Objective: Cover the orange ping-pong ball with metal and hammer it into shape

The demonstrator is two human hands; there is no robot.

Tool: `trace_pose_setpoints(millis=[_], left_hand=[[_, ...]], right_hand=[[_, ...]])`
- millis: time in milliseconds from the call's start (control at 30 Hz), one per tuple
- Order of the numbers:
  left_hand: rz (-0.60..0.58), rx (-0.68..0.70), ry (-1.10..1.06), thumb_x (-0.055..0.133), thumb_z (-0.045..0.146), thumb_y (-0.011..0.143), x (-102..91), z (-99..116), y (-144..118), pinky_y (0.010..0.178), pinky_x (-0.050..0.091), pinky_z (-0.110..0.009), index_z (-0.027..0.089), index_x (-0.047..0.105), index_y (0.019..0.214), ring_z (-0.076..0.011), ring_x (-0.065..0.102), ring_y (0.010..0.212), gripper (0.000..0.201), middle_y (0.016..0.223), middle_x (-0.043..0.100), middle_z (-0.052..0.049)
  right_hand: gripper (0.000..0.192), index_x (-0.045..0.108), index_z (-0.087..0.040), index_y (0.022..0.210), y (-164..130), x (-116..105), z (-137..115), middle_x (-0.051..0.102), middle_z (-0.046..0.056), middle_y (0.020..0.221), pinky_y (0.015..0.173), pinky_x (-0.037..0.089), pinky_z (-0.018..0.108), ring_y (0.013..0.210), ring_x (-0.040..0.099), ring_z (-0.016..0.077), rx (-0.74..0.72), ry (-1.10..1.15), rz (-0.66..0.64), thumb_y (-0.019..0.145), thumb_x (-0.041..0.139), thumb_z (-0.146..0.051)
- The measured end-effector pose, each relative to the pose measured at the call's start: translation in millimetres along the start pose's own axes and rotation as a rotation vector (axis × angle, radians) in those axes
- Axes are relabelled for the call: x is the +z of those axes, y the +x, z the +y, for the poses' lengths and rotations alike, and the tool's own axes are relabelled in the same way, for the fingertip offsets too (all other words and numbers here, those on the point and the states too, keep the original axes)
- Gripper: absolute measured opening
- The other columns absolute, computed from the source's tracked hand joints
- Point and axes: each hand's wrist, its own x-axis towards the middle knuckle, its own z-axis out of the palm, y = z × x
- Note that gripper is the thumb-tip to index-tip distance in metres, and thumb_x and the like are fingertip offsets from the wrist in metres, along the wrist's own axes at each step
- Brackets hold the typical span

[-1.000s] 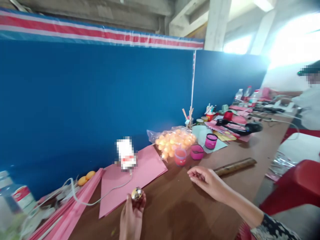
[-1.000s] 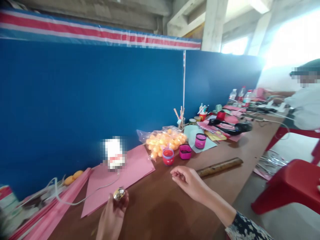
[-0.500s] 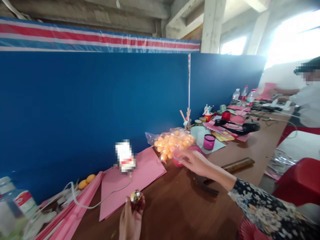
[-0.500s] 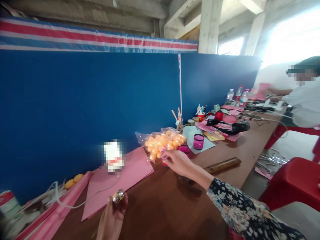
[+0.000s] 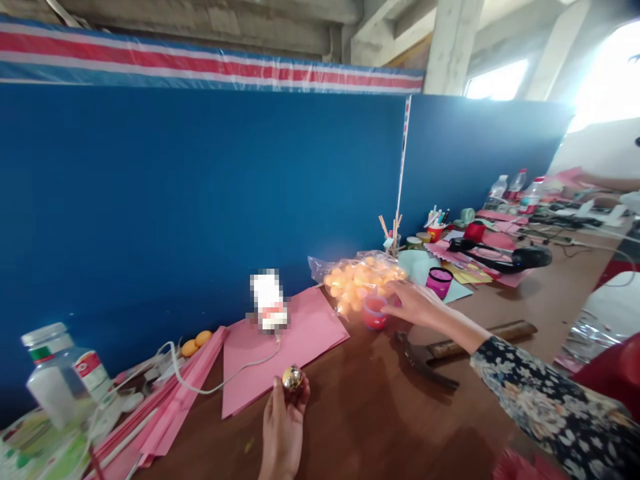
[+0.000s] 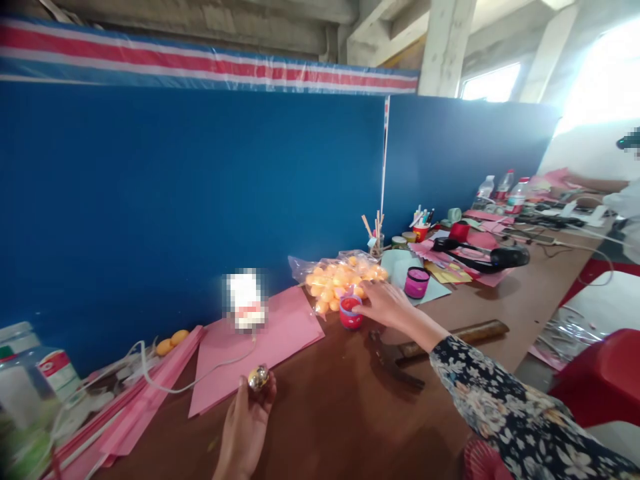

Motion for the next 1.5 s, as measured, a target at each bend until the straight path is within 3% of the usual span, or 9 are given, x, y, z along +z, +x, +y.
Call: trace_pose_setpoints(millis=[200, 400, 533, 633, 800, 933, 1100, 1233, 1500], left_hand=[[0.027, 0.01, 0.045, 0.046, 0.026, 0.084, 1.3, 1, 0, 0.066, 0.055, -0.028, 0.008, 0.064, 0.088, -0.0177, 0.065, 0.075, 0.025, 0.086, 0.067, -0.013], [0.006, 0.028, 0.063, 0.048, 0.026, 0.083, -0.9, 0, 0, 0.067, 0.055, -0.028, 0.008, 0.063, 0.088, -0.0172, 0.065, 0.075, 0.024, 0.086, 0.067, -0.013], [0.0, 0.032, 0.05, 0.049, 0.026, 0.082, -3.9, -1, 0, 0.066, 0.055, -0.029, 0.008, 0.064, 0.087, -0.0174, 0.064, 0.074, 0.024, 0.085, 0.067, -0.012], [-0.008, 0.033, 0.037, 0.051, 0.026, 0.081, -5.2, -3, 2, 0.066, 0.055, -0.031, 0.009, 0.064, 0.087, -0.0177, 0.064, 0.074, 0.023, 0.085, 0.067, -0.012], [-0.029, 0.028, 0.007, 0.054, 0.028, 0.079, -4.7, -4, 4, 0.069, 0.055, -0.032, 0.009, 0.064, 0.088, -0.0172, 0.064, 0.073, 0.023, 0.086, 0.067, -0.012], [-0.018, 0.028, -0.012, 0.054, 0.029, 0.079, -3.0, -4, 3, 0.068, 0.055, -0.03, 0.009, 0.064, 0.086, -0.0167, 0.064, 0.072, 0.024, 0.083, 0.068, -0.012], [-0.017, 0.027, -0.016, 0.057, 0.03, 0.077, -1.2, -2, 0, 0.066, 0.054, -0.028, 0.009, 0.064, 0.083, -0.0161, 0.064, 0.07, 0.023, 0.078, 0.067, -0.011], [-0.029, 0.034, -0.024, 0.06, 0.031, 0.074, -1.0, -1, 0, 0.065, 0.054, -0.027, 0.008, 0.064, 0.082, -0.0158, 0.064, 0.07, 0.025, 0.079, 0.067, -0.011], [-0.033, 0.028, -0.021, 0.062, 0.036, 0.072, -1.9, -2, -1, 0.066, 0.053, -0.027, 0.008, 0.064, 0.082, -0.0153, 0.064, 0.07, 0.03, 0.077, 0.068, -0.01]], right_hand=[[0.065, 0.047, -0.019, 0.111, -12, 43, 0, 0.059, 0.009, 0.1, 0.069, 0.04, 0.029, 0.089, 0.057, 0.0254, 0.088, 0.301, 0.013, 0.061, 0.063, -0.057], [0.061, 0.046, -0.019, 0.106, -2, 75, -3, 0.06, 0.006, 0.097, 0.069, 0.043, 0.03, 0.083, 0.058, 0.022, 0.132, 0.579, 0.115, 0.058, 0.068, -0.049], [0.052, 0.047, -0.019, 0.101, 4, 88, -2, 0.06, 0.005, 0.093, 0.071, 0.044, 0.032, 0.083, 0.058, 0.0218, 0.157, 0.636, 0.173, 0.059, 0.069, -0.042], [0.045, 0.047, -0.019, 0.101, 3, 84, -12, 0.06, 0.005, 0.093, 0.071, 0.044, 0.032, 0.083, 0.058, 0.0217, 0.098, 0.587, 0.181, 0.064, 0.064, -0.04], [0.053, 0.04, -0.02, 0.117, 1, 60, -48, 0.053, 0.009, 0.112, 0.084, 0.037, 0.037, 0.103, 0.047, 0.0261, -0.182, 0.316, 0.252, 0.07, 0.059, -0.035], [0.052, 0.04, -0.021, 0.121, 7, 52, -78, 0.052, 0.009, 0.112, 0.087, 0.032, 0.039, 0.103, 0.044, 0.0262, -0.353, 0.134, 0.213, 0.073, 0.057, -0.03], [0.051, 0.041, -0.024, 0.121, 20, 62, -98, 0.053, 0.01, 0.105, 0.087, 0.029, 0.041, 0.098, 0.044, 0.0263, -0.454, -0.073, 0.196, 0.073, 0.058, -0.024], [0.036, 0.045, -0.024, 0.117, 27, 77, -109, 0.055, 0.008, 0.096, 0.088, 0.027, 0.044, 0.096, 0.044, 0.0254, -0.551, -0.196, 0.232, 0.082, 0.048, -0.016], [0.031, 0.05, -0.021, 0.11, 28, 85, -120, 0.056, 0.007, 0.096, 0.089, 0.029, 0.045, 0.09, 0.046, 0.0221, -0.698, -0.252, 0.248, 0.084, 0.039, -0.008]])
